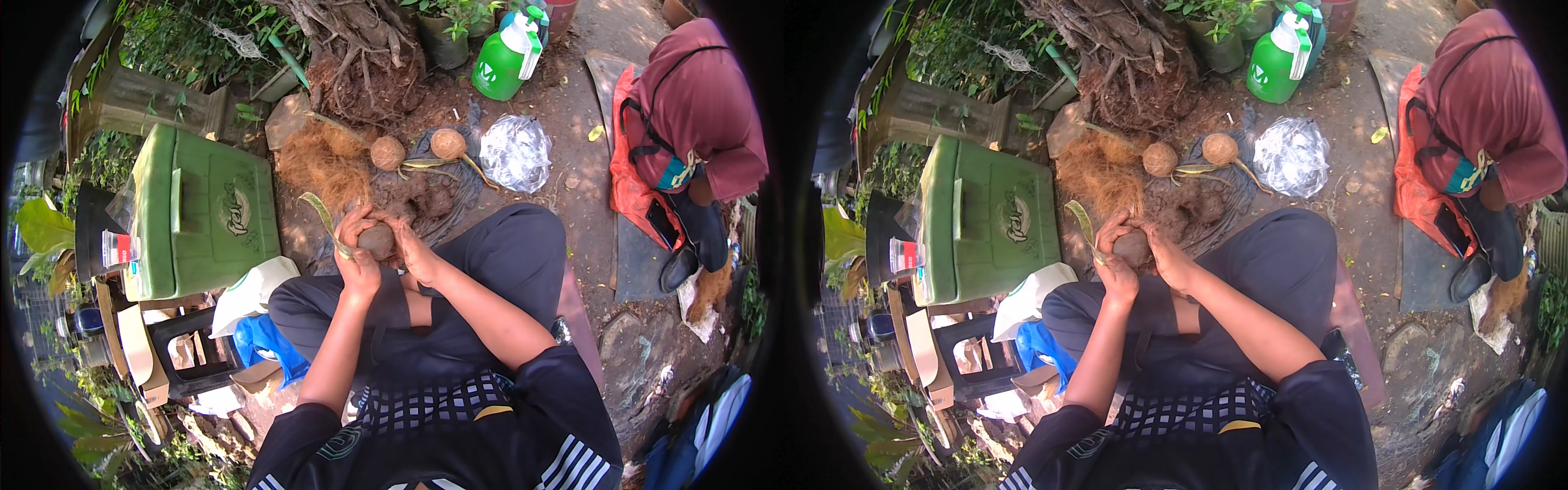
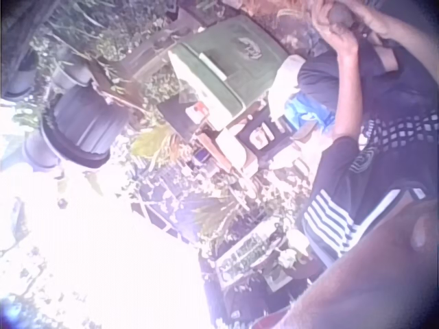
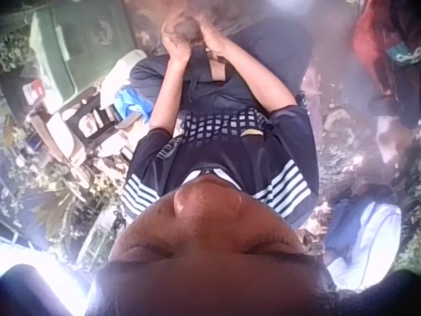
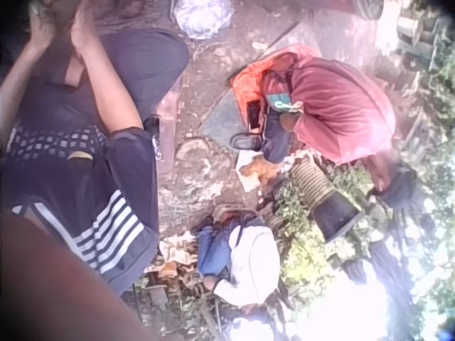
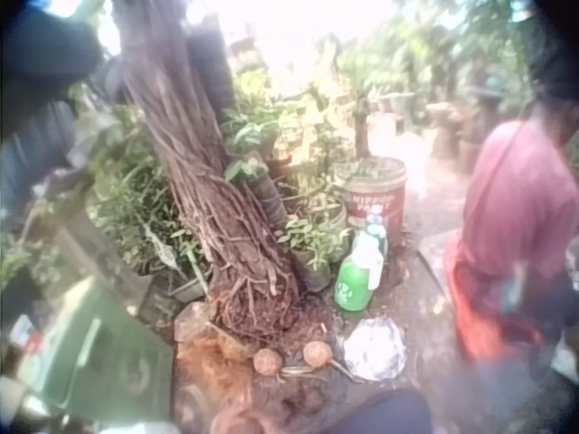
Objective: The person sits on the ground and repeatedly shapes a lump of clay by hand, rolling and pressing it into a rounded form. The person handles the clay continuously, occasionally adjusting its position, while another person works nearby.
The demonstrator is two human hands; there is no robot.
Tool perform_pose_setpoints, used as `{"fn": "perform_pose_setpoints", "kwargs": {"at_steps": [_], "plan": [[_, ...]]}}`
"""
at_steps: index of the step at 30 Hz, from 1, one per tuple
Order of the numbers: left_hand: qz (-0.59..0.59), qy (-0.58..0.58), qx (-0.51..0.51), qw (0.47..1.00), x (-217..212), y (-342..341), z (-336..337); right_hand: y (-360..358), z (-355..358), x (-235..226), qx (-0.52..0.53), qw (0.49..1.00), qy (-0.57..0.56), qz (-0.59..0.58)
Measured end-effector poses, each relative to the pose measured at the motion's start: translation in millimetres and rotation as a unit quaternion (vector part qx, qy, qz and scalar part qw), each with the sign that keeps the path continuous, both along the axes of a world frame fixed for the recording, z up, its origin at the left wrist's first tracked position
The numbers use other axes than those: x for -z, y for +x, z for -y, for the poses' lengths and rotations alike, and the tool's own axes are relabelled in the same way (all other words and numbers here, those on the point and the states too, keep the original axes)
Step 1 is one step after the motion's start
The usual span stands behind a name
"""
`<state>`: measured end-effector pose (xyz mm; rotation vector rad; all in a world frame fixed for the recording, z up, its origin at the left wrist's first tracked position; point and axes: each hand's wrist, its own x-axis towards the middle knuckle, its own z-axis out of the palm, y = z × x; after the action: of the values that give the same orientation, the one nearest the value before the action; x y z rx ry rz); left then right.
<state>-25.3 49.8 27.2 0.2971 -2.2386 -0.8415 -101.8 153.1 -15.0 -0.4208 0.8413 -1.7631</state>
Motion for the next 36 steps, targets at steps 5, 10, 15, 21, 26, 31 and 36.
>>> {"fn": "perform_pose_setpoints", "kwargs": {"at_steps": [5,10,15,21,26,31,36], "plan": [[-0.056,0.222,-0.027,0.973,-13.8,10.3,9.0,-12.8,3.1,-2.2,0.056,0.986,0.002,-0.159],[-0.064,0.575,-0.022,0.815,-27.0,-0.1,-6.6,-20.1,7.2,-15.2,0.2,0.978,-0.008,-0.058],[-0.032,0.725,0.003,0.688,-17.7,-17.9,-33.1,-21.7,3.0,-16.3,0.263,0.965,-0.007,0.015],[-0.08,0.719,-0.001,0.691,-2.9,-28.9,-46.5,-22.3,3.7,-14.2,0.304,0.952,0.011,-0.024],[-0.11,0.642,0.004,0.758,-0.6,-34.8,-54.0,-18.7,-6.0,-21.7,0.256,0.964,0.019,0.067],[-0.122,0.597,0.022,0.793,5.2,-44.7,-56.1,-22.1,-4.5,-13.2,0.267,0.961,0.011,0.071],[-0.109,0.542,-0.014,0.833,13.3,-39.5,-52.5,-24.7,8.8,3.6,0.244,0.968,-0.019,0.048]]}}
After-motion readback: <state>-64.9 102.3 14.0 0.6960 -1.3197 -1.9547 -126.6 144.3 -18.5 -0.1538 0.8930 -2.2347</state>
